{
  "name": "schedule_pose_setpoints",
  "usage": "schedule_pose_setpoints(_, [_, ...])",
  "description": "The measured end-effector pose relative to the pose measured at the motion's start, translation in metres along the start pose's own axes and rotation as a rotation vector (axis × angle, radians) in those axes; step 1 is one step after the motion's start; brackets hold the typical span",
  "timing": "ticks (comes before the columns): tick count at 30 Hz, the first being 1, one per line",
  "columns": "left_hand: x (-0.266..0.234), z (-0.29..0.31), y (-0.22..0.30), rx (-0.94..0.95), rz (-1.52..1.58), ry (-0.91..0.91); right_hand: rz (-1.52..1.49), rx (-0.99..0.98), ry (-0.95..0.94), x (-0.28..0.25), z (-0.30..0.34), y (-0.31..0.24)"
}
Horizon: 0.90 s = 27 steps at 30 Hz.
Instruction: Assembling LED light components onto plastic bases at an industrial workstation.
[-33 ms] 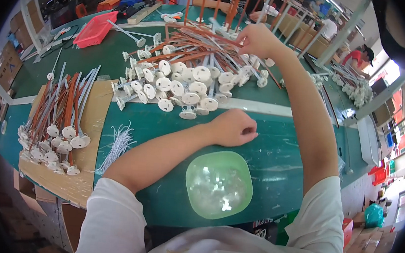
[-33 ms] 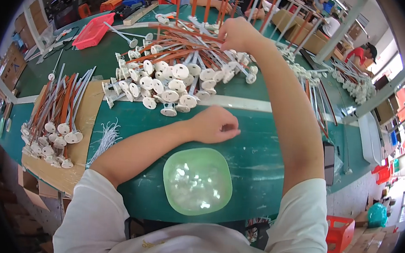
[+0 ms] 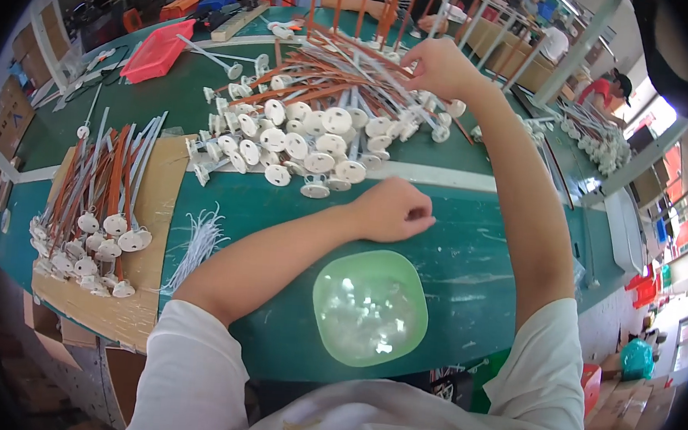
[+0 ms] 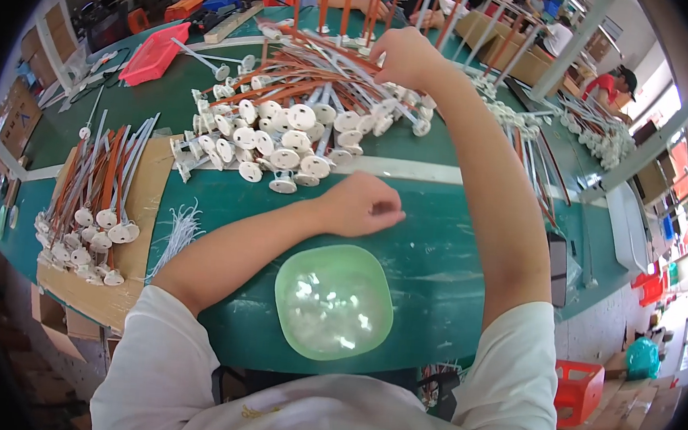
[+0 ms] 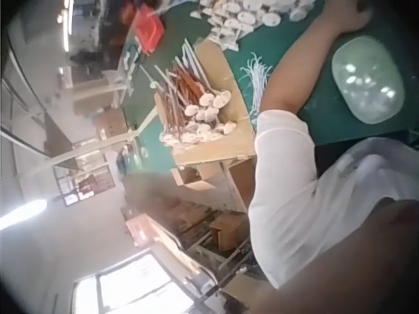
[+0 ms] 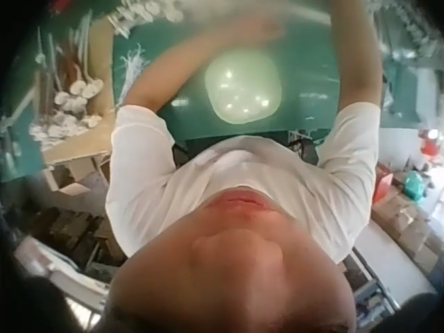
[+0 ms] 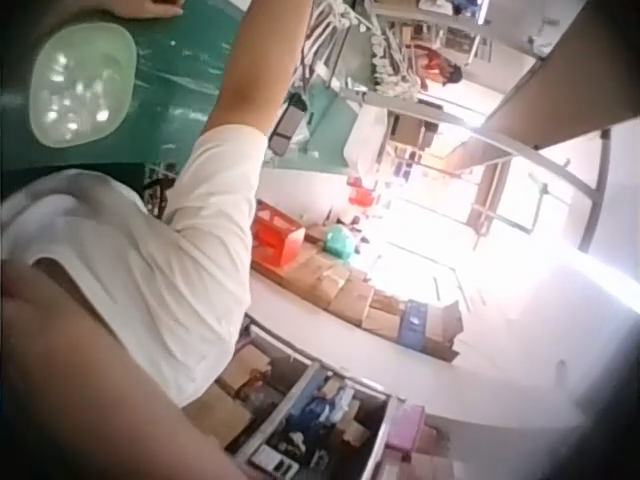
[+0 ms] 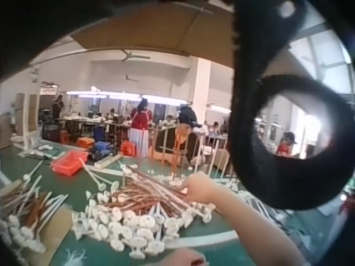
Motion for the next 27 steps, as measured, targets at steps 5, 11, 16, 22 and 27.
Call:
schedule_pose_setpoints(5, [-0.009, 0.001, -0.005, -0.201, 0.141, 0.139, -0.485, 0.425, 0.173, -0.036, 0.104, -0.015])
schedule_pose_setpoints(11, [0.0, -0.002, 0.021, -0.324, 0.922, 0.108, -1.083, 0.556, 0.568, -0.044, 0.206, -0.026])
schedule_pose_setpoints(16, [0.006, -0.001, 0.025, -0.346, 0.955, 0.049, -1.229, 0.547, 0.655, -0.021, 0.233, -0.029])
schedule_pose_setpoints(22, [-0.003, -0.004, 0.03, -0.208, 0.644, 0.142, -1.014, 0.605, 0.699, -0.006, 0.238, -0.046])
schedule_pose_setpoints(27, [-0.022, -0.009, 0.044, -0.051, 0.132, 0.282, -1.111, 0.544, 0.59, 0.003, 0.237, -0.06])
Point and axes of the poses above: each hand's wrist, its own z-axis away from the middle knuckle, its own x-axis out of the palm, y = z × x, the point moved 6 cm from there along -z, towards the middle knuckle, and after that the axes turned 1 degree about z, right-handed, at the moved point
